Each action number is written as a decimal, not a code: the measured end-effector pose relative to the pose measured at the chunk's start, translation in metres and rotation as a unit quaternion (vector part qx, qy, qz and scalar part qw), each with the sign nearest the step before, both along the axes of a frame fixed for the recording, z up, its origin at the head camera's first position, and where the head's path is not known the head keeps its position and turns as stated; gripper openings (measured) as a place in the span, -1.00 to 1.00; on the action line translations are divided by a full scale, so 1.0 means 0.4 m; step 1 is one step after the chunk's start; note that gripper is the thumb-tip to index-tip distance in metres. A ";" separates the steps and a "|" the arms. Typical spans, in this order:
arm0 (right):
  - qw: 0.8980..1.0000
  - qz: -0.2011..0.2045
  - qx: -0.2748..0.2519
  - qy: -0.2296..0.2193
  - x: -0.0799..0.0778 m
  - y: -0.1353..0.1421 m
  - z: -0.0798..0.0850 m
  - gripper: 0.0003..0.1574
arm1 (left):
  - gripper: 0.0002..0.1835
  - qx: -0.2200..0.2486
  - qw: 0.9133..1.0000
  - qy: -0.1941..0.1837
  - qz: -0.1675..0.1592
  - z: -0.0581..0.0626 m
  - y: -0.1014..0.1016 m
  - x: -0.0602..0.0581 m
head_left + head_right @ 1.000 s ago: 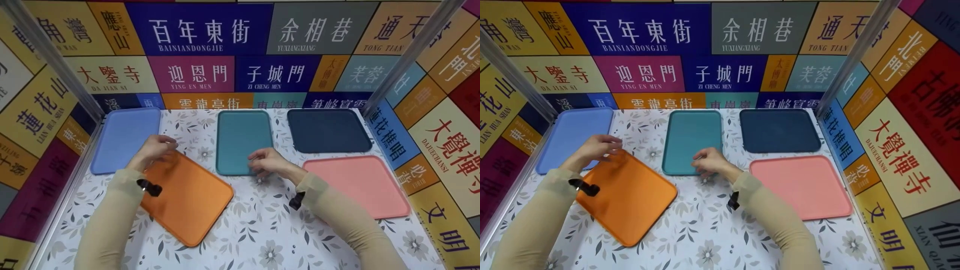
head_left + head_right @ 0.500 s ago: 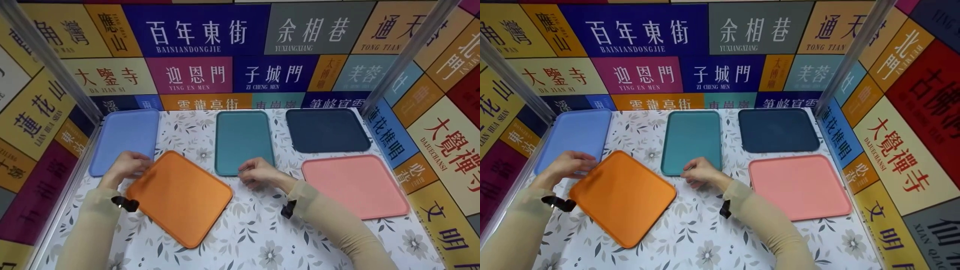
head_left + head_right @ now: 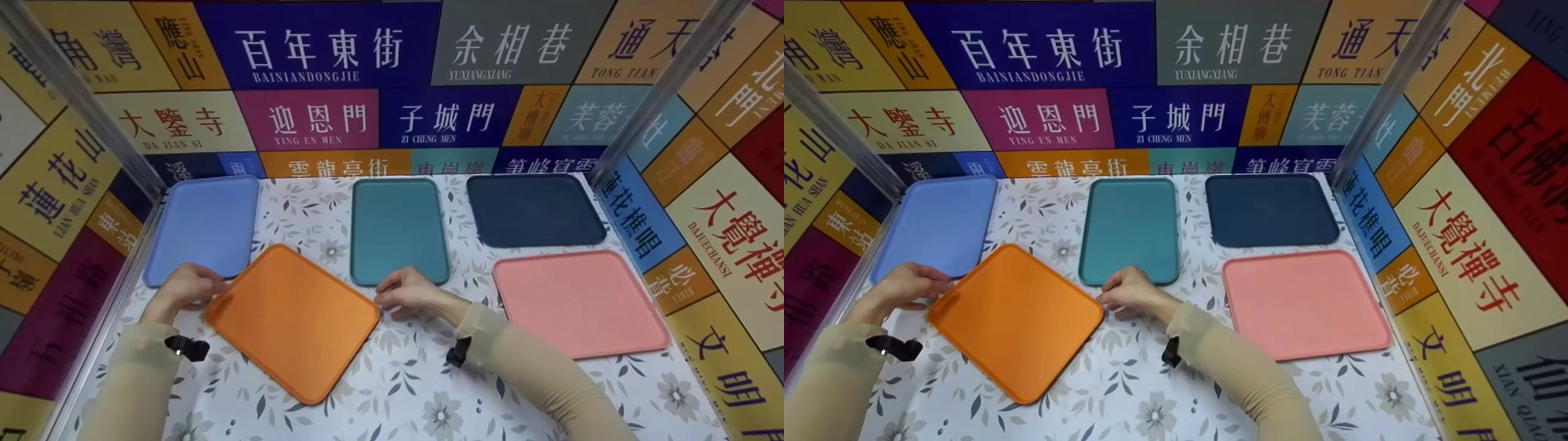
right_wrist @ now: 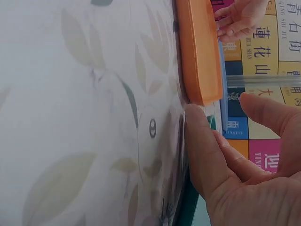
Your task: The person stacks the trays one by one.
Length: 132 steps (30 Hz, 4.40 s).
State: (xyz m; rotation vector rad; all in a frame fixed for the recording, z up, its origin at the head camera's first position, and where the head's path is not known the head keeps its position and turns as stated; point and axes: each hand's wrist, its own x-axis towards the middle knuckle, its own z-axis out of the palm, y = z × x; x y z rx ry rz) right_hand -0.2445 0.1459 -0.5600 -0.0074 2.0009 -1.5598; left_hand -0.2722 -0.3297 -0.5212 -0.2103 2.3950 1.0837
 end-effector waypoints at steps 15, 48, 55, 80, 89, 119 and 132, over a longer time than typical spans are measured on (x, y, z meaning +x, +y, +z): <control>0.999 -0.038 -0.005 -0.017 0.025 -0.057 -0.005 -0.38 | -0.38 0.003 0.999 -0.031 -0.021 -0.021 0.000 0.013; 1.000 0.015 0.018 0.016 0.023 -0.047 0.034 -0.48 | -0.48 0.034 0.999 0.016 -0.001 0.001 -0.007 0.015; 0.999 0.046 -0.020 -0.013 -0.005 -0.024 0.057 -0.51 | -0.47 0.031 0.999 0.019 0.007 0.039 0.016 -0.007; 0.997 0.049 -0.053 0.017 -0.025 -0.048 0.069 -0.39 | -0.32 0.190 0.978 0.031 0.082 0.055 0.110 -0.036; 0.999 0.001 -0.040 0.037 -0.061 -0.017 0.090 -0.42 | -0.21 0.263 0.962 0.011 0.079 0.059 0.176 -0.016; 0.999 -0.041 0.008 0.029 -0.184 0.111 0.162 -0.16 | -0.10 0.297 0.954 -0.001 0.033 0.062 0.357 -0.083; 0.997 -0.077 0.011 0.030 -0.228 0.192 0.166 0.12 | -0.17 0.261 0.965 0.005 0.026 0.079 0.462 -0.177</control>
